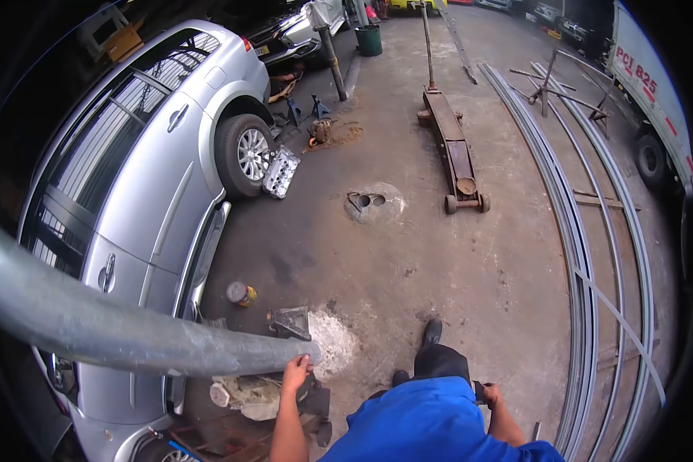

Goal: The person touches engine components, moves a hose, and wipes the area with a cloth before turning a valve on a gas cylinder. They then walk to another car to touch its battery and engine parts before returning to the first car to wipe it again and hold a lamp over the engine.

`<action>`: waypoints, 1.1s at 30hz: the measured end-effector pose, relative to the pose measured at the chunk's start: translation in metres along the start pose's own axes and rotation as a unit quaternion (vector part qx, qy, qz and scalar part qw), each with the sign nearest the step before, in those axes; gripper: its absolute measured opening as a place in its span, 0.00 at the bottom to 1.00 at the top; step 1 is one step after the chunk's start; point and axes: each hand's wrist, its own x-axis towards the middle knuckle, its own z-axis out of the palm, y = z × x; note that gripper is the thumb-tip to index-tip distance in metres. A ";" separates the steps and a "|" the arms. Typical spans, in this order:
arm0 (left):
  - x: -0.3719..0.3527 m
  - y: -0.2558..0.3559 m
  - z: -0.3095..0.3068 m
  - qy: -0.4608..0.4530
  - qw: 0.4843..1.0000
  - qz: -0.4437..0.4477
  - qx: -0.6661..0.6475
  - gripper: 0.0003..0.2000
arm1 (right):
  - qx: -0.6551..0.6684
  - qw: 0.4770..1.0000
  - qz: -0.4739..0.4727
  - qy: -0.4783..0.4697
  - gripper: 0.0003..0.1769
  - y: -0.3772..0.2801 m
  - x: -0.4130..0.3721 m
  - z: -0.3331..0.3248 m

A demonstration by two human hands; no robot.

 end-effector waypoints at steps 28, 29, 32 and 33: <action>0.532 0.300 0.214 -0.034 0.976 -0.184 -0.108 0.19 | -0.255 0.881 -0.394 0.053 0.19 -1.105 0.604 -0.111; 0.568 0.323 0.203 -0.043 0.965 -0.222 -0.133 0.18 | -0.257 0.896 -0.359 0.046 0.19 -1.118 0.623 -0.109; 0.663 0.403 0.174 -0.014 0.933 -0.322 -0.158 0.18 | -0.323 0.893 -0.312 0.030 0.23 -1.111 0.686 -0.120; 0.701 0.433 0.164 0.003 0.940 -0.309 -0.146 0.19 | -0.327 0.905 -0.272 0.002 0.24 -1.112 0.691 -0.127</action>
